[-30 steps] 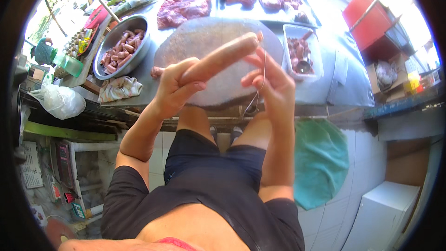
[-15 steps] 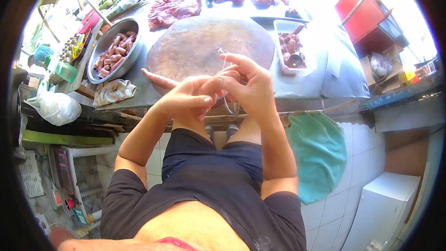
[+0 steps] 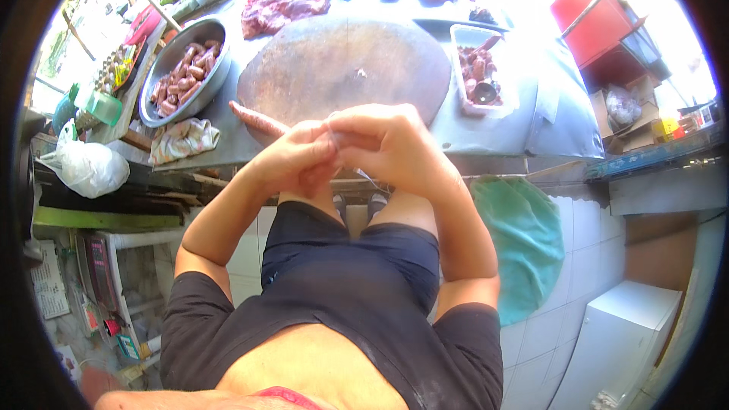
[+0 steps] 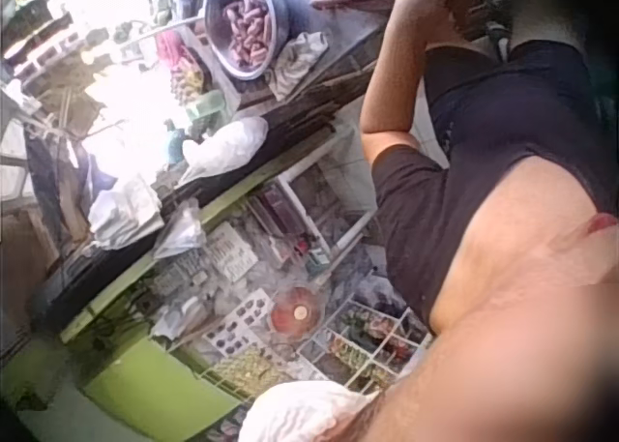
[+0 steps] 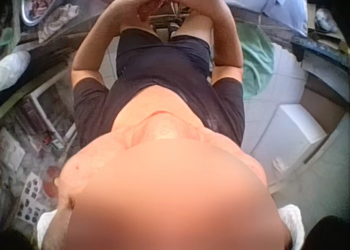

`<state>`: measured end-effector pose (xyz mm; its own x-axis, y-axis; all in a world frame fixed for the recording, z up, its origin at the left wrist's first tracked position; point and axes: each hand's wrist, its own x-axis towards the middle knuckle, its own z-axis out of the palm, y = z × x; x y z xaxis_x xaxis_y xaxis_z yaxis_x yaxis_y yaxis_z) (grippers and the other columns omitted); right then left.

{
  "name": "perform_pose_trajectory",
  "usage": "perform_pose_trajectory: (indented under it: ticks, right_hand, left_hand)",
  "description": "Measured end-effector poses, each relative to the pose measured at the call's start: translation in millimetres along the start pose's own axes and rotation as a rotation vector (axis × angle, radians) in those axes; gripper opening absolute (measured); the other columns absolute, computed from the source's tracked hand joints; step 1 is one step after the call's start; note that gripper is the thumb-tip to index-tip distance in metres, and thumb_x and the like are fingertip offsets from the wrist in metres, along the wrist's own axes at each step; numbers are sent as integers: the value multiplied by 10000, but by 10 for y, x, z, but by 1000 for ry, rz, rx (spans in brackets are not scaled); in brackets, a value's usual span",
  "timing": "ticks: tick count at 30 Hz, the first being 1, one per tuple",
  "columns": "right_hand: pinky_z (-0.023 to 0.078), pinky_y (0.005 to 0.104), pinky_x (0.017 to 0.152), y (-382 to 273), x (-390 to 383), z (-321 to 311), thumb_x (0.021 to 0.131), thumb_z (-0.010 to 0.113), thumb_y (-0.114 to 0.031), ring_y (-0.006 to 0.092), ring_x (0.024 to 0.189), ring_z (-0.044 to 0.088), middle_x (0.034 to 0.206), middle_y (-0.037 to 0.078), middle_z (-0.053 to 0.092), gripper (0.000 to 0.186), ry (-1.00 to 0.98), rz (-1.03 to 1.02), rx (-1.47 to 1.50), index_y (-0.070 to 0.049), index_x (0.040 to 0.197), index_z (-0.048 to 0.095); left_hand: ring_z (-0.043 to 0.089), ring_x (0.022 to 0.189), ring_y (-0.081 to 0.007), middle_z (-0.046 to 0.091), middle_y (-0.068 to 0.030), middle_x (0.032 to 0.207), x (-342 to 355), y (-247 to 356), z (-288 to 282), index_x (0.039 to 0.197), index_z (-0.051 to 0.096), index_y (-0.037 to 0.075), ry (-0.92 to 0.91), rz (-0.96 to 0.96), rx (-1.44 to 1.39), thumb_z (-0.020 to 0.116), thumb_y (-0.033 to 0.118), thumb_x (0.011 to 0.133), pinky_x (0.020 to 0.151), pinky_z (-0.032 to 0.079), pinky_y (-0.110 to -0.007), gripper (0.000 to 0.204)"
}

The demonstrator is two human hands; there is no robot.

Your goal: The person ties off sections of a long sausage casing using string, then cuts the sausage into links with a knife. They place the links into a metal bowl and later handle small cardboard tags, attaching them to the sausage links.

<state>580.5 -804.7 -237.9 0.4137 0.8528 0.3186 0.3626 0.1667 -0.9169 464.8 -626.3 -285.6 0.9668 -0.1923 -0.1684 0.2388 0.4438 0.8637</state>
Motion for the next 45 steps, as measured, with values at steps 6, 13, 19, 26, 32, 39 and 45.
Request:
perform_pose_trajectory:
  ticks: [6,13,19,26,32,39,45]
  right_hand:
    - [584,285,856,59,-131,-171,793,694,144,161,1014,700,1122,134,722,418,-38,219,147,99,1205,638]
    - [579,252,805,-64,-152,-105,788,695,137,147,951,704,1164,141,710,450,81,131,158,90,1231,629]
    - [553,210,642,25,-231,25,831,692,119,155,908,718,1136,140,717,401,212,161,329,87,1225,628]
    - [565,212,657,75,-234,-55,828,702,117,150,899,721,1146,145,717,399,150,173,281,87,1220,629]
    - [563,210,658,69,-213,-29,815,693,143,142,901,716,1142,148,715,413,173,167,330,91,1219,626]
    - [576,279,745,79,-231,74,782,759,81,186,979,699,1095,134,720,407,259,94,187,47,1177,667]
    - [540,352,937,4,-254,31,708,811,12,295,1038,705,1150,187,711,448,252,-265,-292,42,1137,683]
  left_hand:
    - [509,687,-53,572,-5,857,35,49,-17,1069,620,26,-104,-67,158,577,407,1019,546,381,-204,386]
    - [447,573,-25,512,51,704,52,159,222,936,623,53,71,119,359,530,359,1048,494,352,-192,339]
    - [453,549,-37,542,24,688,82,277,204,899,637,34,-46,153,307,528,378,1048,471,328,-187,391]
    - [397,521,-15,494,51,690,53,267,135,922,598,55,-47,-89,208,555,387,1038,426,297,-177,354]
    - [404,522,-19,491,53,664,60,211,169,887,604,70,9,27,266,545,366,1045,434,300,-189,341]
    - [435,532,-44,481,34,630,61,309,224,750,547,88,43,54,248,537,366,1042,462,331,-229,403]
    - [419,485,-36,485,36,638,19,470,206,765,539,90,-47,-32,403,506,386,1052,408,306,-210,414]
